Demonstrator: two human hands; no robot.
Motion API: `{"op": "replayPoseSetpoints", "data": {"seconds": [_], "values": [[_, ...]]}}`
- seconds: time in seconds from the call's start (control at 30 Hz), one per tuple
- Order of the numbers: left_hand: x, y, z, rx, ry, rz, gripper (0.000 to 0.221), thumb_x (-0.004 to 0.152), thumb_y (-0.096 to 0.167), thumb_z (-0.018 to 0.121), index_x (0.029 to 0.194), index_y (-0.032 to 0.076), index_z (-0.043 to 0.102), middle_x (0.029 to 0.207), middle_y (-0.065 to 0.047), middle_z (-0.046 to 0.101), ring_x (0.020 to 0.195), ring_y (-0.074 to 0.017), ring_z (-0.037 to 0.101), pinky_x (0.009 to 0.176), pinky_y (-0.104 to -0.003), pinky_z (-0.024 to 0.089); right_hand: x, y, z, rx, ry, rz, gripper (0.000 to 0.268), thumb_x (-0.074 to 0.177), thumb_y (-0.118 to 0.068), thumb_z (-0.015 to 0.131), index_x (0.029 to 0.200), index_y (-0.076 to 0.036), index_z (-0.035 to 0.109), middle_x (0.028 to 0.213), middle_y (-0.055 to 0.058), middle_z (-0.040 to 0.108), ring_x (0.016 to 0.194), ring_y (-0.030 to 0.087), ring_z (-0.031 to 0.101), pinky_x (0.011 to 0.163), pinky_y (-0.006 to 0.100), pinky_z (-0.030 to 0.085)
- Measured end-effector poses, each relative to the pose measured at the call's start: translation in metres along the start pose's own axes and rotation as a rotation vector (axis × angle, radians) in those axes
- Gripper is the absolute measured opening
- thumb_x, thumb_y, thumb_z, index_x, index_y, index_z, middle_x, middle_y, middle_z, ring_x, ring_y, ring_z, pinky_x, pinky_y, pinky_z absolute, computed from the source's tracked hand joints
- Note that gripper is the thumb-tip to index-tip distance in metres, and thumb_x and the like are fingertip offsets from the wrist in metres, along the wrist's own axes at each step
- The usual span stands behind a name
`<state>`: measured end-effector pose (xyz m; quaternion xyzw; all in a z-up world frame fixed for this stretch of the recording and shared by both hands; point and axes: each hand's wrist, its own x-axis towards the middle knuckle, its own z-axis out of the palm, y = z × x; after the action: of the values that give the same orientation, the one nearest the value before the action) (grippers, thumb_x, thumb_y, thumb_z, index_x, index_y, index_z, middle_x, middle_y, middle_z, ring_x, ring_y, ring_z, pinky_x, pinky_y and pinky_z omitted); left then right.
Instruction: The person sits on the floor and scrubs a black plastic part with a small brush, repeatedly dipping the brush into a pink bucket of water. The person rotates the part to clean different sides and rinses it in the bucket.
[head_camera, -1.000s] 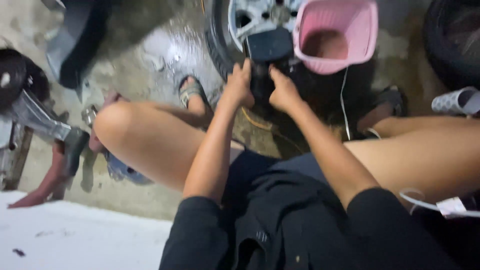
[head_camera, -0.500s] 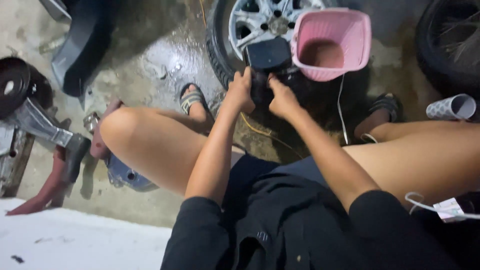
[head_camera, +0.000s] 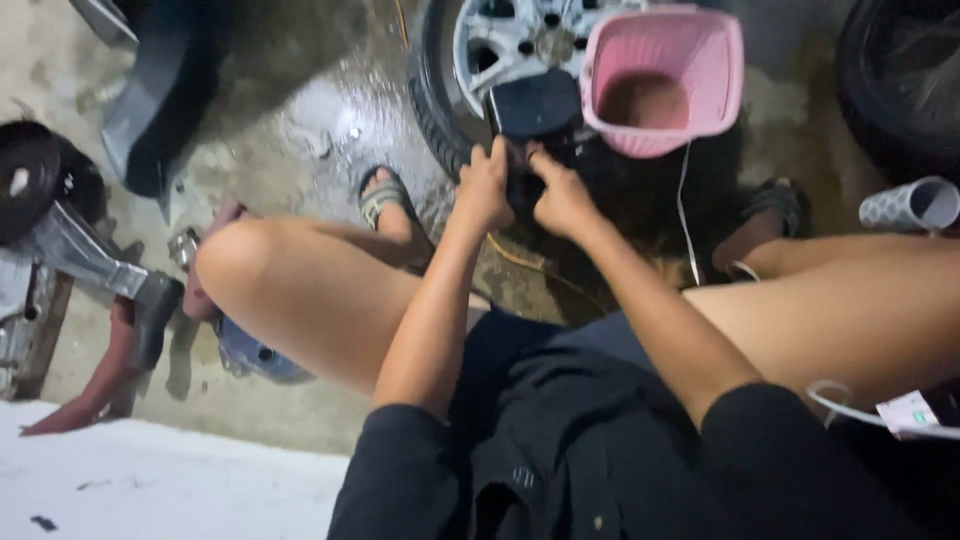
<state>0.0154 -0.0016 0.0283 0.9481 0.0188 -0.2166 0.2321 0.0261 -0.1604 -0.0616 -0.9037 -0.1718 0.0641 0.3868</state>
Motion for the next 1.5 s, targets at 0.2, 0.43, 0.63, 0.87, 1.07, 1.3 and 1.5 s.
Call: {"op": "replayPoseSetpoints", "data": {"seconds": [0.2, 0.43, 0.63, 0.87, 1.07, 1.3, 1.5], "values": [[0.008, -0.002, -0.002, -0.021, 0.031, 0.018, 0.118, 0.058, -0.01, 0.086, 0.158, 0.0, 0.024, 0.142, -0.035, 0.042, 0.125, -0.06, 0.053, 0.094, -0.068, 0.054, 0.001, -0.031, -0.026, 0.004, -0.017, 0.028, 0.063, 0.084, 0.01, 0.044, 0.144, -0.004, 0.057, 0.145, 0.027, 0.057, 0.137, 0.04, 0.051, 0.121, 0.051, 0.037], [0.013, -0.002, 0.002, -0.02, 0.073, 0.029, 0.114, 0.057, -0.009, 0.085, 0.154, 0.003, 0.027, 0.136, -0.03, 0.046, 0.122, -0.059, 0.055, 0.092, -0.069, 0.055, 0.003, -0.018, -0.017, 0.008, 0.0, 0.053, 0.062, 0.086, 0.01, 0.046, 0.146, -0.006, 0.054, 0.147, 0.025, 0.055, 0.138, 0.039, 0.05, 0.12, 0.05, 0.039], [0.006, -0.006, 0.005, -0.049, 0.126, 0.082, 0.096, 0.057, -0.013, 0.079, 0.141, 0.004, 0.035, 0.124, -0.028, 0.049, 0.112, -0.0602, 0.058, 0.088, -0.068, 0.057, -0.002, 0.001, -0.007, -0.038, -0.032, 0.056, 0.067, 0.083, 0.012, 0.044, 0.148, -0.003, 0.052, 0.15, 0.026, 0.053, 0.138, 0.041, 0.051, 0.12, 0.05, 0.04], [0.007, -0.01, 0.0, -0.062, 0.013, 0.014, 0.114, 0.054, -0.011, 0.086, 0.153, 0.004, 0.03, 0.14, -0.034, 0.044, 0.125, -0.0595, 0.053, 0.097, -0.069, 0.052, -0.009, -0.022, -0.015, 0.026, -0.071, 0.13, 0.063, 0.084, 0.013, 0.045, 0.145, -0.002, 0.052, 0.15, 0.026, 0.051, 0.139, 0.041, 0.05, 0.119, 0.052, 0.039], [0.003, -0.001, -0.003, -0.079, 0.053, -0.016, 0.101, 0.053, -0.014, 0.084, 0.141, 0.007, 0.039, 0.129, -0.028, 0.049, 0.118, -0.0592, 0.057, 0.091, -0.07, 0.053, -0.009, -0.028, -0.013, 0.029, -0.125, 0.198, 0.075, 0.082, 0.01, 0.046, 0.155, -0.006, 0.04, 0.156, 0.026, 0.044, 0.141, 0.044, 0.047, 0.123, 0.054, 0.035], [0.015, -0.008, 0.001, -0.054, 0.003, -0.005, 0.126, 0.056, -0.008, 0.089, 0.161, 0.003, 0.021, 0.153, -0.038, 0.034, 0.133, -0.062, 0.046, 0.102, -0.071, 0.049, -0.016, -0.038, -0.012, -0.044, -0.047, -0.008, 0.077, 0.077, 0.023, 0.05, 0.152, 0.012, 0.039, 0.151, 0.041, 0.042, 0.14, 0.052, 0.044, 0.122, 0.057, 0.034], [0.011, -0.009, 0.004, -0.033, 0.04, 0.051, 0.118, 0.054, -0.008, 0.085, 0.157, 0.004, 0.028, 0.139, -0.034, 0.044, 0.122, -0.0596, 0.055, 0.094, -0.068, 0.055, -0.006, -0.049, -0.015, -0.155, -0.005, 0.103, 0.065, 0.083, 0.006, 0.057, 0.147, -0.003, 0.052, 0.141, 0.028, 0.06, 0.128, 0.047, 0.059, 0.111, 0.055, 0.046]]}}
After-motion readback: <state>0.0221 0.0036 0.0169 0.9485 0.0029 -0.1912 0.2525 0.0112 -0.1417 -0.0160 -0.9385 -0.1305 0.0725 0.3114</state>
